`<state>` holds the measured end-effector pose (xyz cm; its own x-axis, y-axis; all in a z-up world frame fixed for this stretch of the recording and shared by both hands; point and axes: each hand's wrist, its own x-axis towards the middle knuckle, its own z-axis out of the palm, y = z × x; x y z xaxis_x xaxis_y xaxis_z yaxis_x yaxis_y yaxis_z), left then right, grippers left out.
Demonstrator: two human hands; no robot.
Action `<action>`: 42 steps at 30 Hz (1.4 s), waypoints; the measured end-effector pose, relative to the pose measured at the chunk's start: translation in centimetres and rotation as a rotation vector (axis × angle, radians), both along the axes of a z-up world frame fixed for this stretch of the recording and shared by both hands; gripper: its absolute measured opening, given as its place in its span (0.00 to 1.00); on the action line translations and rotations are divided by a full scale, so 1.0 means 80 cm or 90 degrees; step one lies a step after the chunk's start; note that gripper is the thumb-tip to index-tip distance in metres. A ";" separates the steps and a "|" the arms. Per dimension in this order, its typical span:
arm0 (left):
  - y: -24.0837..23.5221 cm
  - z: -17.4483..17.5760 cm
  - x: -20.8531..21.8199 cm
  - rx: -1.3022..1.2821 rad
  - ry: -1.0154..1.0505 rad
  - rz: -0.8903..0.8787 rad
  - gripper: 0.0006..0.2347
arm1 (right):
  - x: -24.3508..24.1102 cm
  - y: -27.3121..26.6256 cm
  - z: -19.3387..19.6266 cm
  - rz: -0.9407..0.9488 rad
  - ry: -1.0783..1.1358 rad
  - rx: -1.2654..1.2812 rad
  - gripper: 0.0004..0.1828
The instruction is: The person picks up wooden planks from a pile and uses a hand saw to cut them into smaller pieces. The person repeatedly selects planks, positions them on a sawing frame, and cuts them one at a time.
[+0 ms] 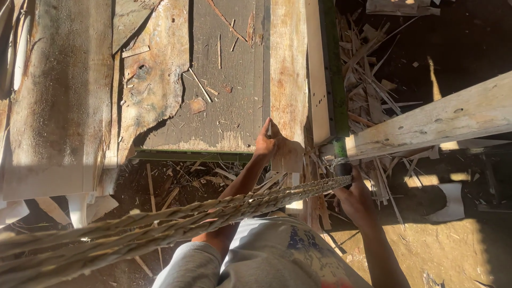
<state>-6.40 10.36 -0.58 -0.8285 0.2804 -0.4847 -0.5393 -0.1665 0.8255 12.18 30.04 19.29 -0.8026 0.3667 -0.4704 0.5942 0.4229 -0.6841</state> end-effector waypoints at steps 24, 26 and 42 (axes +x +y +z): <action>0.014 -0.090 -0.040 0.248 0.050 0.100 0.41 | -0.002 -0.023 -0.029 -0.069 0.065 -0.003 0.32; 0.014 -0.053 -0.039 0.093 0.088 0.066 0.41 | -0.004 -0.021 -0.064 -0.060 0.040 -0.009 0.32; 0.019 -0.059 -0.013 -0.147 0.227 0.025 0.40 | 0.060 0.088 -0.489 -0.497 0.123 -0.763 0.27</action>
